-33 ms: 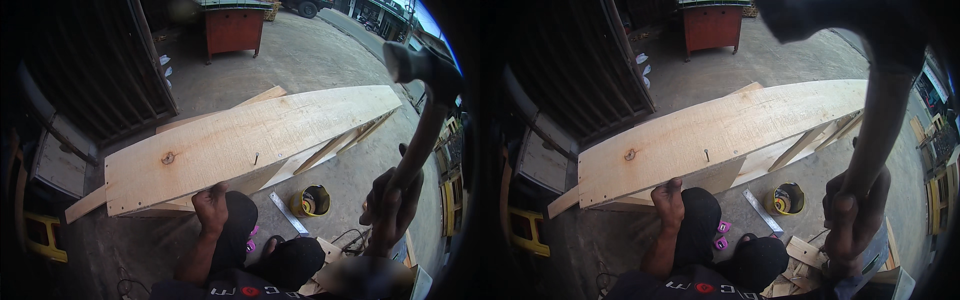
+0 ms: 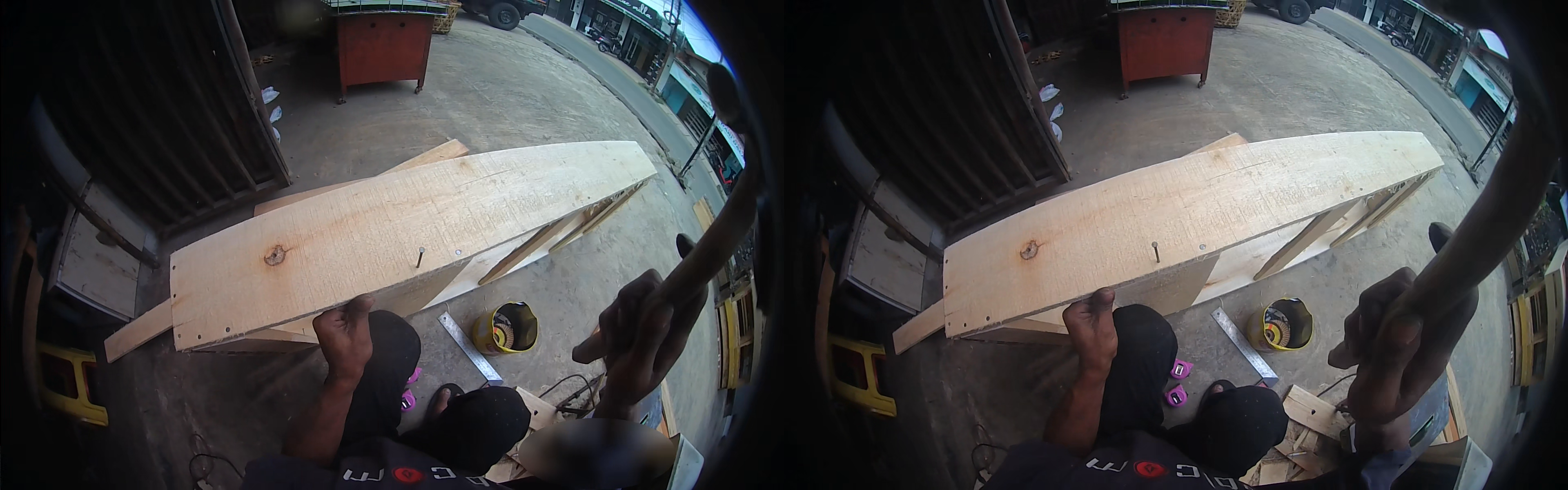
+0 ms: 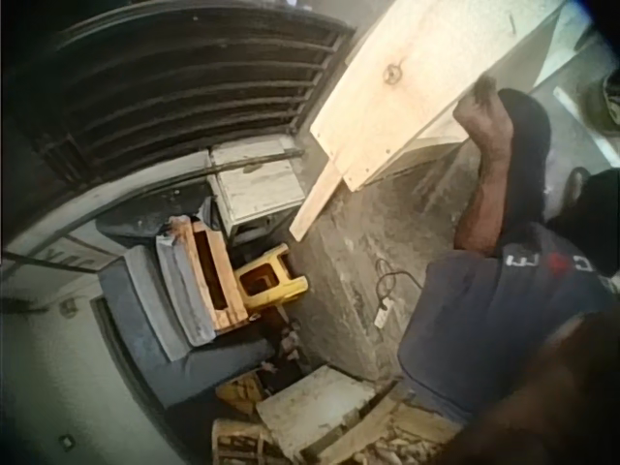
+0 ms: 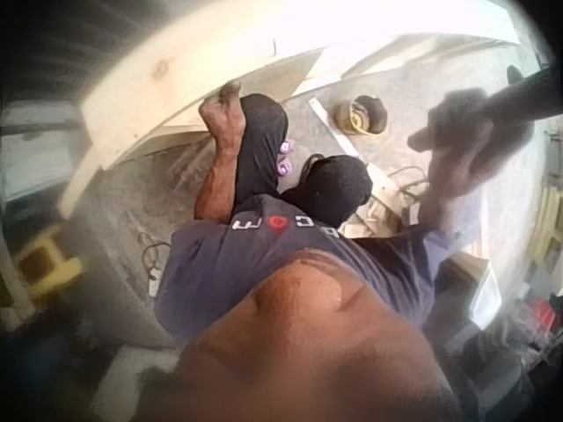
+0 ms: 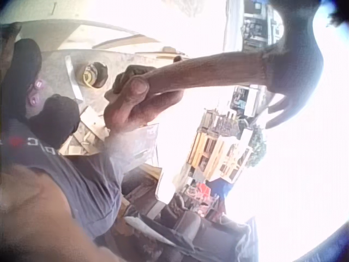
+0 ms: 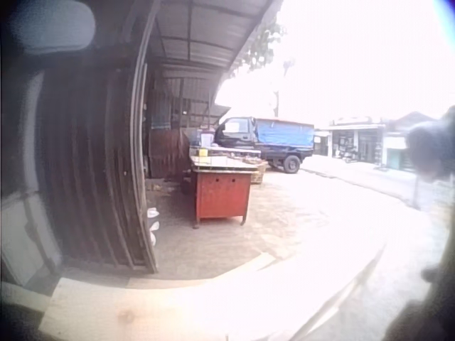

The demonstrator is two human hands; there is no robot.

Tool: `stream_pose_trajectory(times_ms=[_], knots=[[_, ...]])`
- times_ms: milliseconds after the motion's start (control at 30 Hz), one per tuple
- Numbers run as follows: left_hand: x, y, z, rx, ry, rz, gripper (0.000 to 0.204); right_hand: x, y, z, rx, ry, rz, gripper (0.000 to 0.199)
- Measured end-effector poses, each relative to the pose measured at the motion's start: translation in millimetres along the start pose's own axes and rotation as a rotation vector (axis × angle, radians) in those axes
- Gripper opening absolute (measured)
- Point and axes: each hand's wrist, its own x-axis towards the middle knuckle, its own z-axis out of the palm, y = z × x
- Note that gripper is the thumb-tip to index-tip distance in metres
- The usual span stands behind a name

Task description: The person assembles a wooden frame by measuring and marking a plank, then repeatedly hammering nails to attach it to a vertical support. The person uses a hammer, tape measure, and pencil to complete the assembly.

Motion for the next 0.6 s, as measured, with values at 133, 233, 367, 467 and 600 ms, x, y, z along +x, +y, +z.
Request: stream_pose_trajectory(times_ms=[133, 233, 367, 467, 600], knots=[[1.4, -0.2, 0.9, -0.023, 0.003, -0.002, 0.046, 7.9, -5.9, -1.5, -0.466, -0.667, 0.073, 0.057], [5.4, -2.5, 0.4, -0.016, 0.02, 0.073, 0.045, 15.9, -12.9, -6.9, -0.563, -0.624, -0.079, 0.054], [6.6, -5.8, -0.6, -0.07, -0.028, -0.023, 0.039, 15.7, -10.8, 2.5, 0.196, -0.117, 0.078, 0.052], [6.5, -6.4, -0.4, -0.038, -0.045, -0.007, 0.032, 11.7, -7.3, 5.4, -0.574, -0.943, 0.083, 0.047], [8.4, -6.6, 3.5, -0.055, 0.038, 0.115, 0.03, 10.6, -3.5, 2.1, -0.346, -0.322, -0.021, 0.046]])
